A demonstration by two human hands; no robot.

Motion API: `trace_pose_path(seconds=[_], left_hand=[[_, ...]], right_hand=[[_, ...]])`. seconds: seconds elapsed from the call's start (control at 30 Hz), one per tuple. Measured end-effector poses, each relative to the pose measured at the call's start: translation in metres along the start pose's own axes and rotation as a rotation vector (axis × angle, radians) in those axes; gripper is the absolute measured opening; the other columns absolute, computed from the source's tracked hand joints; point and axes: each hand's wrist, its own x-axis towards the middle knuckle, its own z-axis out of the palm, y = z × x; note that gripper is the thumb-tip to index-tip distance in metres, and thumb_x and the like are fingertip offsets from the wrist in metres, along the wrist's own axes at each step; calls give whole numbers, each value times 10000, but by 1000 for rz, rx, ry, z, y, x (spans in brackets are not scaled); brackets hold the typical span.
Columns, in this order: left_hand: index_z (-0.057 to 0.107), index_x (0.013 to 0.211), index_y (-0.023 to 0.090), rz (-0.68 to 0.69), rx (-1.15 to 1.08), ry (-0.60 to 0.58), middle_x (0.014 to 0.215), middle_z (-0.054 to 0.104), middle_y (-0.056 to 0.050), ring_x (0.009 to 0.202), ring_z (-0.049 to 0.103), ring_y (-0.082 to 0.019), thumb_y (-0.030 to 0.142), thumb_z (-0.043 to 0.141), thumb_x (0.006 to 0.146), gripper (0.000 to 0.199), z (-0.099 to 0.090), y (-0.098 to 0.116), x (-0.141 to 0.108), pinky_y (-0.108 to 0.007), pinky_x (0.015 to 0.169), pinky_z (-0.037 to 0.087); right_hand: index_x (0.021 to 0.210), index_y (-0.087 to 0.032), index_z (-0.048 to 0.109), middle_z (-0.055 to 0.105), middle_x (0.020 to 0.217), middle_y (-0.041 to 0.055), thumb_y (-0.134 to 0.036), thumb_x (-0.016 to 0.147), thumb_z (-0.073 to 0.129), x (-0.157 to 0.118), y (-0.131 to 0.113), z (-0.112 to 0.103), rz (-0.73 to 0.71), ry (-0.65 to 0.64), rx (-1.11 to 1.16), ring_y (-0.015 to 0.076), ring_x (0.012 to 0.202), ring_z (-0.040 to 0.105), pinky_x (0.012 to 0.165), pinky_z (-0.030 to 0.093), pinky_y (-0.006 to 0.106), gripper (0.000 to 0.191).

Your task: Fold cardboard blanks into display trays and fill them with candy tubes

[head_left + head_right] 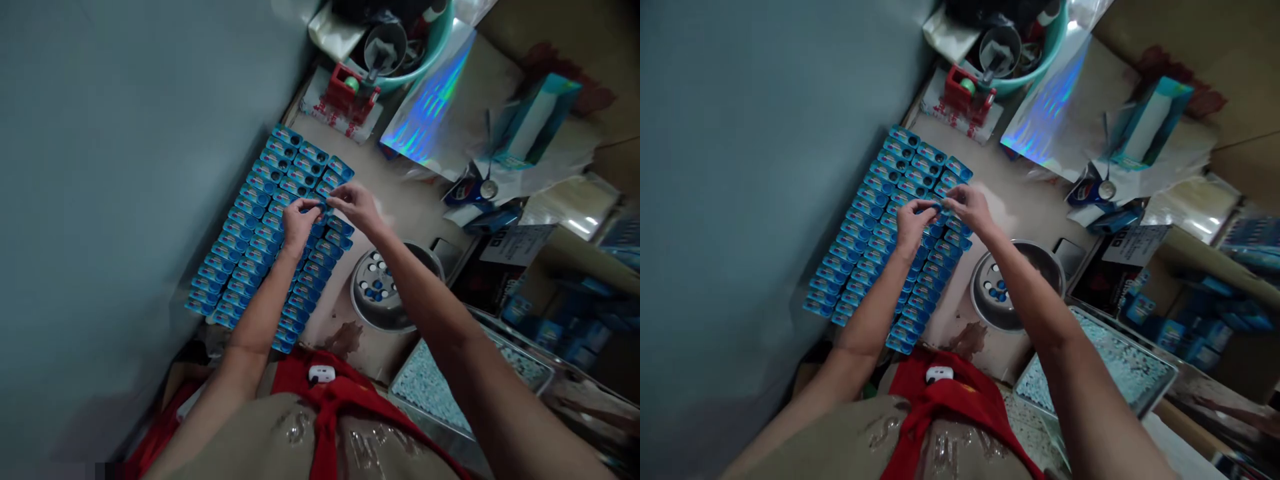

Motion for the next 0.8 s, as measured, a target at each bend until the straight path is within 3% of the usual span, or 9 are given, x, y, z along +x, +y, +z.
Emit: trace_pose_path(seconds=[0.1, 0.17, 0.23, 0.33, 0.47, 0.53, 0.63, 0.73, 0.8], left_hand=[[741, 804, 160, -127, -88, -49, 775, 746, 6, 703, 702, -126, 93, 825, 743, 123, 0, -3, -7, -265, 766, 605], [762, 850, 155, -230, -140, -136, 800, 762, -15, 748, 726, -134, 93, 806, 767, 113, -3, -4, -11, -268, 800, 614], [781, 917, 161, -284, -139, -204, 837, 776, -29, 787, 743, -137, 102, 783, 792, 139, -9, -4, -13, -255, 808, 618], [782, 982, 199, -217, -102, -179, 923, 789, -26, 902, 769, -153, 95, 747, 793, 218, -24, -5, -9, -263, 882, 635], [775, 1109, 230, -107, -67, -222, 1073, 800, -40, 1157, 766, -217, 141, 700, 806, 324, -47, -13, -1, -404, 1089, 620], [760, 1175, 222, -87, -41, -276, 1107, 798, -42, 1222, 750, -240, 197, 699, 846, 336, -54, -15, -1, -468, 1126, 599], [741, 1209, 199, -125, -43, -375, 1149, 789, -35, 1246, 741, -256, 181, 694, 877, 336, -57, -12, -11, -519, 1135, 577], [755, 1179, 184, -136, -58, -454, 1121, 787, -19, 1193, 759, -236, 83, 662, 840, 366, -47, -6, -29, -505, 1132, 573], [769, 1131, 172, -102, -37, -471, 1055, 786, -9, 1132, 773, -222, 29, 611, 798, 396, -34, -6, -44, -486, 1109, 590]], right_hand=[[946, -219, 763, 719, 817, 5, -560, 766, 828, -30, 10, 15, 58, -55, 356, 164, 755, 656, 744, 539, 292, 390], [928, -219, 768, 709, 771, 5, -532, 797, 771, -33, 14, 18, 123, -17, 428, 171, 733, 659, 750, 558, 310, 340], [909, -218, 781, 713, 763, 17, -419, 839, 713, -26, 13, 15, 120, 45, 305, 188, 761, 671, 772, 569, 327, 224], [884, -211, 789, 749, 845, 45, -226, 821, 728, -6, 6, 7, 45, 89, -75, 230, 912, 701, 882, 573, 353, 89], [897, -154, 733, 758, 1007, 71, -80, 830, 756, 22, -2, 6, 56, 13, -402, 293, 1184, 688, 1071, 527, 412, 103], [849, -128, 670, 720, 1021, 54, -91, 864, 781, 37, -3, 8, 74, -27, -471, 328, 1292, 654, 1085, 519, 425, 117], [729, -95, 569, 618, 932, 24, -223, 993, 709, 61, -3, 9, 97, -81, -499, 359, 1368, 618, 1020, 514, 402, 325], [650, -88, 507, 500, 823, 0, -334, 1044, 594, 76, -10, 8, 95, -120, -548, 376, 1357, 631, 974, 492, 425, 473], [646, -104, 491, 459, 786, -20, -318, 956, 724, 77, -17, 5, 70, -143, -598, 397, 1334, 648, 999, 478, 479, 442]])
